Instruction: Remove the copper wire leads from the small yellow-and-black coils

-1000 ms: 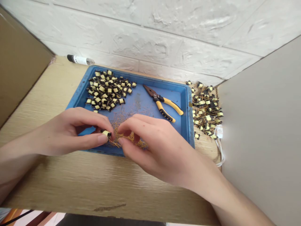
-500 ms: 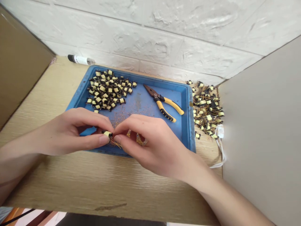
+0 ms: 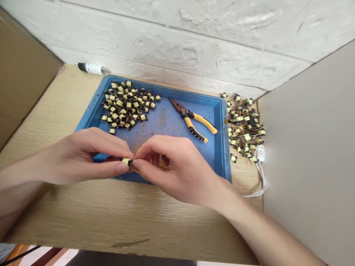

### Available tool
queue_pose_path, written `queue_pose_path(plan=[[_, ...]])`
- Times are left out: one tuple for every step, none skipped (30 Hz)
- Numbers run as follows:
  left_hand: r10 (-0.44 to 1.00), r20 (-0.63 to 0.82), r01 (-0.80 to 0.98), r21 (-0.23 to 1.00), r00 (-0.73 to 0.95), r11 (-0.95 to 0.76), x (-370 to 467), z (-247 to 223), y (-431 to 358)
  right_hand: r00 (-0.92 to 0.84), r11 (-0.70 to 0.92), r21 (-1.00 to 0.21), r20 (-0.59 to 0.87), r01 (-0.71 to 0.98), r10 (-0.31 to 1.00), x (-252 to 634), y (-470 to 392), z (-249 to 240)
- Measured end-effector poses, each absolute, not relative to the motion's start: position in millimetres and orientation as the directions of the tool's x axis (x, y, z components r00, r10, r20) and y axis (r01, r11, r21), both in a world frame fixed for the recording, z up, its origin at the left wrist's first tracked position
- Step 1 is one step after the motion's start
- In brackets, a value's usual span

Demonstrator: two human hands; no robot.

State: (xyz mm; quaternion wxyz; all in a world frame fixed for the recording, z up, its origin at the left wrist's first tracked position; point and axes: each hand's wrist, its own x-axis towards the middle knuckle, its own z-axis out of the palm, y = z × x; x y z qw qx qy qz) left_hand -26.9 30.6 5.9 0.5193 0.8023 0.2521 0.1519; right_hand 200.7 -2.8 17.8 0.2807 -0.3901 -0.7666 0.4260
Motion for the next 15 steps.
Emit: queue_pose_path(plan=[[0.558,-0.018,0.247,0.909,0.83,-0.337,-27.1,5.8,30.7,-0.534,0.334,-0.871,0.101,0.361,0.84,200.4,-3.0,17.5],[0.554,-0.021,0.249,0.907,0.832,-0.34,-27.3,5.7,30.7,-0.529,0.335,-0.869,0.103,0.364,0.842,200.0,-3.2,17.2],[0.551,-0.022,0.251,0.905,0.834,-0.343,-27.4,5.5,30.7,-0.522,0.334,-0.868,0.105,0.367,0.846,199.7,-3.4,16.8],[0.548,-0.024,0.253,0.903,0.836,-0.346,-27.3,5.4,30.6,-0.516,0.328,-0.869,0.101,0.371,0.851,199.3,-3.6,16.5],[0.546,-0.026,0.255,0.902,0.837,-0.347,-27.2,5.2,30.5,-0.51,0.32,-0.87,0.094,0.376,0.855,199.1,-3.8,16.4],[0.546,-0.026,0.254,0.903,0.837,-0.347,-26.9,5.2,30.3,-0.504,0.308,-0.873,0.085,0.378,0.859,198.8,-3.9,16.4],[0.55,-0.023,0.253,0.904,0.835,-0.346,-26.5,5.1,30.1,-0.499,0.292,-0.878,0.072,0.378,0.864,198.6,-4.0,16.5],[0.556,-0.019,0.252,0.904,0.831,-0.346,-26.1,5.1,29.9,-0.494,0.272,-0.886,0.057,0.376,0.868,198.5,-4.1,16.9],[0.566,-0.011,0.25,0.904,0.824,-0.347,-25.7,5.1,29.6,-0.489,0.245,-0.896,0.037,0.37,0.871,198.4,-4.0,17.3],[0.582,-0.001,0.25,0.904,0.813,-0.348,-25.3,5.0,29.4,-0.483,0.214,-0.908,0.015,0.36,0.875,198.3,-3.9,17.8],[0.601,0.011,0.251,0.903,0.799,-0.35,-25.1,5.0,29.1,-0.477,0.18,-0.921,-0.008,0.347,0.879,198.3,-3.8,18.3],[0.622,0.021,0.254,0.901,0.783,-0.351,-25.0,4.9,28.8,-0.471,0.146,-0.931,-0.031,0.335,0.881,198.2,-3.6,18.8],[0.64,0.029,0.258,0.9,0.768,-0.351,-25.0,4.8,28.5,-0.466,0.115,-0.939,-0.053,0.324,0.883,198.1,-3.5,19.2],[0.653,0.034,0.262,0.899,0.756,-0.35,-25.0,4.6,28.3,-0.461,0.084,-0.946,-0.073,0.312,0.884,198.0,-3.3,19.4],[0.663,0.035,0.266,0.899,0.748,-0.348,-25.0,4.4,28.0,-0.457,0.054,-0.953,-0.094,0.3,0.884,197.9,-3.1,19.6]])
